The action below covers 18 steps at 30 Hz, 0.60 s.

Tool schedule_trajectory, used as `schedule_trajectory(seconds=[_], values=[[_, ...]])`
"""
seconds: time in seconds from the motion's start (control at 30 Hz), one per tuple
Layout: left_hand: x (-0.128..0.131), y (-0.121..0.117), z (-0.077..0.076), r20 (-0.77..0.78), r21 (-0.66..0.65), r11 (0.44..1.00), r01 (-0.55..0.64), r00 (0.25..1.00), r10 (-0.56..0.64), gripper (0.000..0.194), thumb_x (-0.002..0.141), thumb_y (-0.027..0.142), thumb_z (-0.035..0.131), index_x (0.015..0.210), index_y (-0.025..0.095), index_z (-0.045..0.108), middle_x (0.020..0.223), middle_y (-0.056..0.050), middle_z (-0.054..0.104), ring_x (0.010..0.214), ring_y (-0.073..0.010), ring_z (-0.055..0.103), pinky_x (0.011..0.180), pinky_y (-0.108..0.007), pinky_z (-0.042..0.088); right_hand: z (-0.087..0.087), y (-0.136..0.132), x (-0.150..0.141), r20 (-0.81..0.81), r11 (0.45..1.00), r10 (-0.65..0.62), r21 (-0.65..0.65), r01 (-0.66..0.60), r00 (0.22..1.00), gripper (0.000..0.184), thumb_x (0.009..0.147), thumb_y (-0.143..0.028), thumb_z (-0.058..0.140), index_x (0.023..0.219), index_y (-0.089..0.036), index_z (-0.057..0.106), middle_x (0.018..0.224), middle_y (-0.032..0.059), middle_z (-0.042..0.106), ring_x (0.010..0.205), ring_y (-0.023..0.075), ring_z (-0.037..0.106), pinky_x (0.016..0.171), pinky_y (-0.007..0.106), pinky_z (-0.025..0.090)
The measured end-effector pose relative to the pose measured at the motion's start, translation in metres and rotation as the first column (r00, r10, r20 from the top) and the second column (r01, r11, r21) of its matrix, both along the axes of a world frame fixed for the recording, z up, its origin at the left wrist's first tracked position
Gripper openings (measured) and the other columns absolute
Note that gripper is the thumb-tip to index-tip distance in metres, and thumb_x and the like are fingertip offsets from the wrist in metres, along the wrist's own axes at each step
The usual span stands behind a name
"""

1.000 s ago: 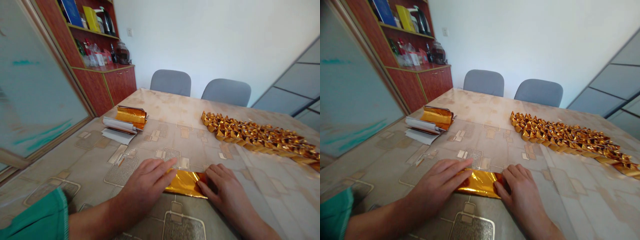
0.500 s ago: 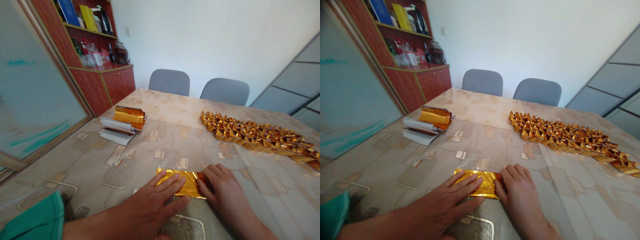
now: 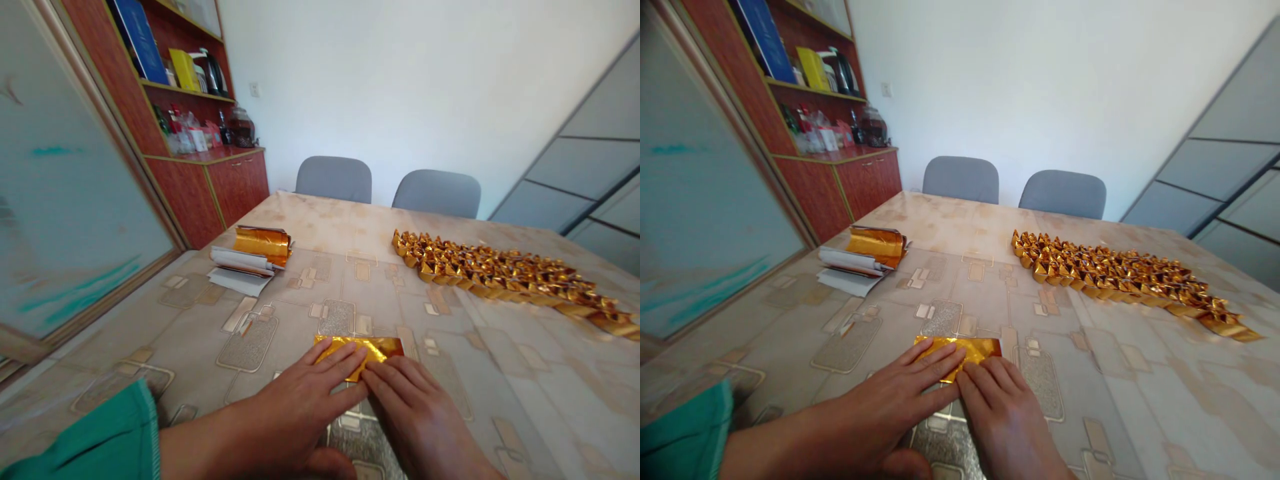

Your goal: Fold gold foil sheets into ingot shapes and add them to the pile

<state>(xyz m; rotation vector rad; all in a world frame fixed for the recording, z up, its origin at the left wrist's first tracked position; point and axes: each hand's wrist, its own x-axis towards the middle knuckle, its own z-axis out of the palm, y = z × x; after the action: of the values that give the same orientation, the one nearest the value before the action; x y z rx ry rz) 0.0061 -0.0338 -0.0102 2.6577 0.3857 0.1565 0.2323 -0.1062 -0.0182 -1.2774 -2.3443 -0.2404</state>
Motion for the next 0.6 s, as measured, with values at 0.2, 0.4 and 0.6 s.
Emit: schedule_trajectory(seconds=[0.2,0.4,0.6], values=[[0.000,0.002,0.000,-0.033,0.028,1.000,0.007,0.999,-0.006,0.085,0.086,0.066,0.058,0.155,0.025,0.030,0.161,-0.017,0.024,0.149,-0.0348,0.023,0.120,-0.055,0.019,-0.011,-0.026,0.030,0.170,0.994,-0.084,0.084,0.070,0.982,0.040,0.089,-0.006,0.042,0.120,-0.018,0.064,0.114,0.0071,0.075,0.098,0.0268,0.068,0.092,0.048,0.048],[-0.012,0.022,0.010,0.078,0.232,0.972,0.046,0.995,-0.066,0.045,0.095,0.046,0.057,0.136,0.027,0.056,0.147,-0.010,0.052,0.137,-0.0284,0.046,0.117,-0.048,0.028,-0.003,-0.024,0.030,0.158,0.994,-0.111,0.036,0.107,0.981,0.035,0.088,-0.005,0.043,0.109,-0.020,0.066,0.100,0.0056,0.075,0.090,0.0243,0.066,0.098,0.049,0.043],[-0.014,0.028,0.010,0.206,0.375,0.927,-0.024,0.977,-0.058,0.024,0.102,0.021,0.044,0.099,0.021,0.068,0.094,-0.003,0.071,0.088,-0.0168,0.063,0.087,-0.031,0.049,0.005,-0.002,0.004,0.200,0.976,-0.214,0.006,0.217,0.956,0.016,0.085,-0.018,0.063,0.069,-0.023,0.063,0.068,0.0033,0.066,0.072,0.0252,0.061,0.089,0.052,0.044]])
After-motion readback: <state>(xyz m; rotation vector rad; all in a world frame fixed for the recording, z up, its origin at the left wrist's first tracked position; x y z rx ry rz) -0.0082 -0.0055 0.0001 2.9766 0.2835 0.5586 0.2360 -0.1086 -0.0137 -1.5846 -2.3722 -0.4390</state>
